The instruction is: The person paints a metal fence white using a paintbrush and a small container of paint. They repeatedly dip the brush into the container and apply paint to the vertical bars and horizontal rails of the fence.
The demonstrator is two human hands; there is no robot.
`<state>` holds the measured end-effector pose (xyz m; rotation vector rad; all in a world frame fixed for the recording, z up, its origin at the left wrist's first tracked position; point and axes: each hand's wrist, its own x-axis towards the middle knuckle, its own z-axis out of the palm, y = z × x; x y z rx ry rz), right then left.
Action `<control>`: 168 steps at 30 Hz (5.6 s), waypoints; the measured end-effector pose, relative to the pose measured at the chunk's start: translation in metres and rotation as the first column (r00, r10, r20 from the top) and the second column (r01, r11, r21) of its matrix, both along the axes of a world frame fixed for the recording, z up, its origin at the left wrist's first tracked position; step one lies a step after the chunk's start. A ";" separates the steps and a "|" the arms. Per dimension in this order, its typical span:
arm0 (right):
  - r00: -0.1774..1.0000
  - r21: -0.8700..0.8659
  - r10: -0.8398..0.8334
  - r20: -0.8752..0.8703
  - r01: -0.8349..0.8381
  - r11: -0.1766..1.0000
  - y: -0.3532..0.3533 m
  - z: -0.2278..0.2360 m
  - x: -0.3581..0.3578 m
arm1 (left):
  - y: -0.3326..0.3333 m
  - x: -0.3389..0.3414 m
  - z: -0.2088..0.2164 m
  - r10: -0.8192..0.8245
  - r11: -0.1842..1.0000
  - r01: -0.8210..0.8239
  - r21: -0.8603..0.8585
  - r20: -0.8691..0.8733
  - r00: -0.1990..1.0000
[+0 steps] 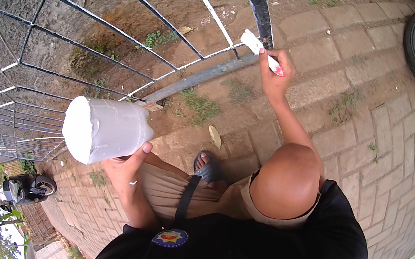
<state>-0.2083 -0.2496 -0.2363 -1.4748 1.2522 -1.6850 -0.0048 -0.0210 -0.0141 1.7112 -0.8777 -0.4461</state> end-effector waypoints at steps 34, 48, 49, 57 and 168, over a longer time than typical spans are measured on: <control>0.981 -0.045 0.039 -0.189 -0.049 0.998 0.006 -0.020 -0.013 | 0.011 0.006 0.003 0.011 1.000 -0.010 0.014 -0.035 0.999; 0.963 -0.026 0.204 -0.179 -0.212 0.977 0.024 0.000 -0.017 | 0.006 0.003 0.001 0.013 0.997 -0.013 -0.072 -0.004 1.000; 0.979 0.042 0.197 -0.060 -0.194 0.980 0.022 0.006 -0.020 | 0.008 0.004 0.000 0.011 0.998 -0.011 -0.065 0.000 1.000; 0.961 -0.032 0.053 -0.272 -0.064 0.997 0.005 -0.007 -0.049 | 0.010 0.008 -0.001 0.002 0.999 0.000 0.047 -0.042 0.999; 0.907 -0.093 0.401 0.128 -0.392 0.915 -0.035 0.285 -0.093 | -0.053 -0.036 -0.003 -0.349 0.937 0.343 -0.067 -0.168 0.922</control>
